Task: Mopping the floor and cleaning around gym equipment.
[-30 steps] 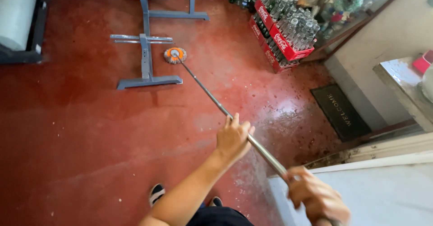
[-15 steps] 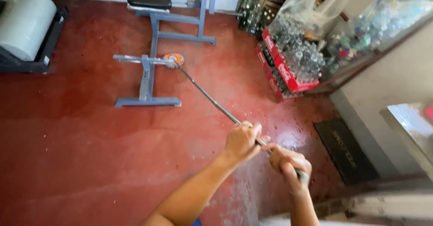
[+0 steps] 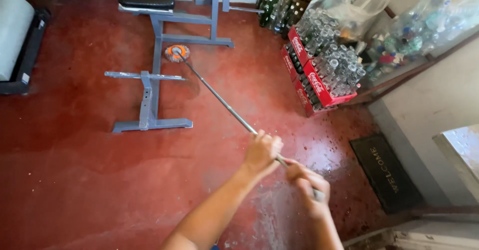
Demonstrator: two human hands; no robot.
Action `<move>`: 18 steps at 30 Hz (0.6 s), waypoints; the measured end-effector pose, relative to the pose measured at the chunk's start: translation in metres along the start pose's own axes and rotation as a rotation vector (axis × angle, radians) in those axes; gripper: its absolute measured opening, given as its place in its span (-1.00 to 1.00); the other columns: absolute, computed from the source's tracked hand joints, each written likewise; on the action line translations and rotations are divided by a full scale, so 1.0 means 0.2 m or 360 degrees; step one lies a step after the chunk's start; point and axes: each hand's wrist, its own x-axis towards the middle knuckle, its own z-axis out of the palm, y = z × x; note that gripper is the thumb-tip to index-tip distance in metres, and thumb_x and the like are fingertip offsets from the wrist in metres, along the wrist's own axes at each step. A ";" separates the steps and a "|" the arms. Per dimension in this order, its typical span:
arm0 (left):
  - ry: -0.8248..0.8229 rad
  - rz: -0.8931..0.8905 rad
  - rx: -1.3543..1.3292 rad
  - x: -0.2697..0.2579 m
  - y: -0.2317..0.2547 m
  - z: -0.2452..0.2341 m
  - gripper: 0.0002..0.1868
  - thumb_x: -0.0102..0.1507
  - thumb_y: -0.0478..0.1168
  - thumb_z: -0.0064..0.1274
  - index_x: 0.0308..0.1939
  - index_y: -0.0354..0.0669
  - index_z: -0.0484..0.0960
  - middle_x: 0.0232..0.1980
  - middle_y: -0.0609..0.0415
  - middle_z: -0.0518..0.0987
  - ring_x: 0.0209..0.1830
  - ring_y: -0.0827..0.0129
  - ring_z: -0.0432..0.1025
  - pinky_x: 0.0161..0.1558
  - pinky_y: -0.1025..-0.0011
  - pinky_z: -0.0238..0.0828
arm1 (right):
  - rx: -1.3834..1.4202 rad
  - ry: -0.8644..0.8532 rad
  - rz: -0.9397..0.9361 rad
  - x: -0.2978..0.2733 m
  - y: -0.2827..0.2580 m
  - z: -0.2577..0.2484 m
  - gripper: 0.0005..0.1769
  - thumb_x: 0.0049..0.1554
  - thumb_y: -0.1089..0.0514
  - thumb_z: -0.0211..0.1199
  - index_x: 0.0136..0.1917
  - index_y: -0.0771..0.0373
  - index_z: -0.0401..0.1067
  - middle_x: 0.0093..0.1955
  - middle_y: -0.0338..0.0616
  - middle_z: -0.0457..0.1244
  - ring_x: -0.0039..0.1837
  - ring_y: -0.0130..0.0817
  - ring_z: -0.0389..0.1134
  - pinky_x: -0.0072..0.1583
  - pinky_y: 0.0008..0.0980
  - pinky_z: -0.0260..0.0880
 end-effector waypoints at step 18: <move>-0.0296 -0.0406 0.0080 -0.58 0.45 0.23 -0.74 0.23 -0.07 0.14 -0.21 -0.22 0.63 0.30 -0.57 0.31 0.32 -0.55 0.22 0.28 -0.32 0.15 | -0.0171 -0.0377 -0.0148 -0.68 -0.18 -0.28 -0.80 0.18 0.30 0.10 -0.30 0.32 0.38 -0.22 -0.20 0.31 0.08 -0.20 0.39 0.44 -0.04 0.25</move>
